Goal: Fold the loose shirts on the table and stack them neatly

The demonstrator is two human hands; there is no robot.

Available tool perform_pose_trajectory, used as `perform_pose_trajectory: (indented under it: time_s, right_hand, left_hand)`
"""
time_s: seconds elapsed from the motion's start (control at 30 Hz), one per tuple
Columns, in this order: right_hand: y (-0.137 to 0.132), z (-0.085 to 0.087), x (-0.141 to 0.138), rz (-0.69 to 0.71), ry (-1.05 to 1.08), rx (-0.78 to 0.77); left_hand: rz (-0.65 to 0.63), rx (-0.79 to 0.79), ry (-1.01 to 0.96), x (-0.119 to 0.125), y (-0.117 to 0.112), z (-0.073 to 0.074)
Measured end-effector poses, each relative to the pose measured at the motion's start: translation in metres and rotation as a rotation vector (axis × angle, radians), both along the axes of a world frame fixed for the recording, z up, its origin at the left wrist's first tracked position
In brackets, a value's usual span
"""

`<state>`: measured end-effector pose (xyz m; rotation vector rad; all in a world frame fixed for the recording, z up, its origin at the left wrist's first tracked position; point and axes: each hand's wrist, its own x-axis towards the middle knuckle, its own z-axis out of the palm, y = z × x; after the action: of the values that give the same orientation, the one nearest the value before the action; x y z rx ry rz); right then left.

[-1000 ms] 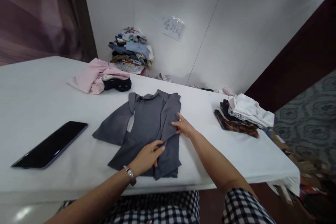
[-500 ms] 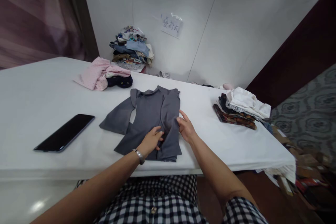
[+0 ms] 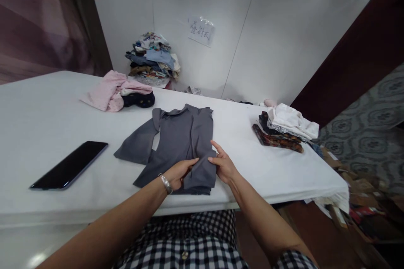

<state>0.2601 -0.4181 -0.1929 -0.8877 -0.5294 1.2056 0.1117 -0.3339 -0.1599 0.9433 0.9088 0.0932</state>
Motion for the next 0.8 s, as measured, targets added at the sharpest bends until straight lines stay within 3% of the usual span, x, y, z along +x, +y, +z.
perform_pose_trajectory:
  time_s: [0.07,0.2,0.4,0.5,0.63,0.8]
  right_hand:
    - [0.003,-0.001,-0.001,-0.026,0.014,0.008]
    - [0.003,-0.014,-0.001,0.001,-0.134,-0.061]
    - [-0.003,-0.028,0.022,0.323,-0.597,-0.376]
    - [0.013,-0.025,0.044,0.201,-0.84,-0.4]
    - [0.061,-0.02,0.074,-0.091,-0.932,-0.421]
    - [0.134,-0.016,0.109,-0.214,-0.977,-0.554]
  left_hand:
    - [0.061,-0.022,-0.102,-0.001,0.001,0.005]
    - [0.266,0.199,-0.177,-0.007,0.004,0.005]
    - [0.216,0.198,-0.048,-0.021,0.004,-0.005]
    - [0.159,0.371,-0.019,-0.025,0.003,-0.013]
    - [0.097,0.69,0.081,-0.028,0.004,-0.032]
    - [0.039,0.746,0.113,-0.028,0.006,-0.045]
